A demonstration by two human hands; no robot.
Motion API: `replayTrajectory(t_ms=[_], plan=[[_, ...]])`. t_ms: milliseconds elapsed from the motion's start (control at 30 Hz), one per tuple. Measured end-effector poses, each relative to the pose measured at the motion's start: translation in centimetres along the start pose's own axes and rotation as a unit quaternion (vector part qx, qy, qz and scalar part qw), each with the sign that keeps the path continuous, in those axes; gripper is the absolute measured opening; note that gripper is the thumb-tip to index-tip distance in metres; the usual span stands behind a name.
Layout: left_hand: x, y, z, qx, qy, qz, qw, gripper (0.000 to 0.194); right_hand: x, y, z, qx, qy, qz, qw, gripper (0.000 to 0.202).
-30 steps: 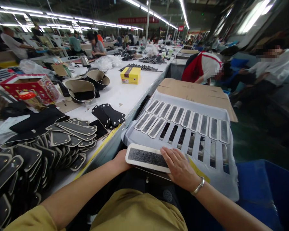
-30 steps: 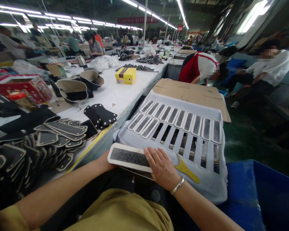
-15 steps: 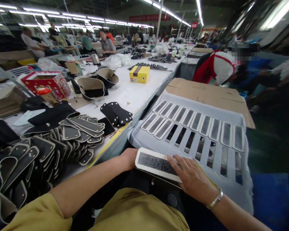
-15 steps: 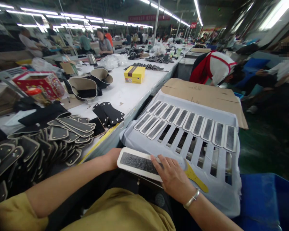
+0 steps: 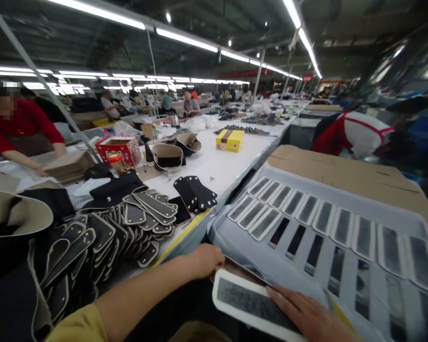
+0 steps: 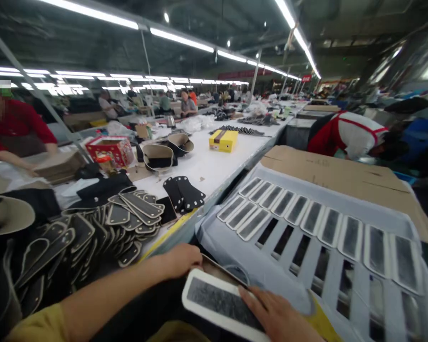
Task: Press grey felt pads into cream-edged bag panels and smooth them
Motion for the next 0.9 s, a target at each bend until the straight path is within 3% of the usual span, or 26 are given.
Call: replayTrajectory(t_ms=[100, 167, 267, 333, 500, 667, 900], plan=[[-0.8, 2.2, 0.8, -0.012, 0.084, -0.053, 0.995, 0.026, -1.8, -0.1, 1.3, 0.048, -0.055, 0.128, 0.989, 0.09], [-0.7, 3.4, 1.6, -0.057, 0.243, -0.104, 0.963, 0.03, -2.1, -0.4, 1.5, 0.071, -0.086, 0.173, 0.979, 0.089], [0.3, 3.9, 1.1, -0.068, 0.411, -0.11, 0.902, 0.036, -1.8, -1.0, 1.1, 0.094, -0.103, 0.191, 0.972, 0.087], [0.6, 3.3, 0.5, -0.057, 0.443, -0.104, 0.889, 0.038, -1.4, -1.4, 0.8, 0.108, -0.092, 0.183, 0.973, 0.085], [0.7, 1.3, 1.5, -0.09, 0.4, -0.117, 0.905, 0.054, -0.5, -2.3, 0.6, 0.147, -0.03, 0.127, 0.98, 0.083], [1.3, 1.7, 1.4, -0.12, 0.288, -0.032, 0.949, 0.078, -0.1, -1.9, 1.6, 0.136, 0.008, 0.106, 0.985, 0.082], [1.0, 1.4, 0.6, -0.139, 0.093, -0.02, 0.986, 0.072, -0.3, -2.3, 1.2, 0.101, 0.008, 0.097, 0.99, 0.072]])
Point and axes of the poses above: each hand's wrist, its own y-axis away from the middle knuckle, its own x-axis out of the palm, z = x × y, the point moved 6 cm from there along -y, towards the middle knuckle, and after that the axes turned 11 degrees about x, right-handed, at the moved point
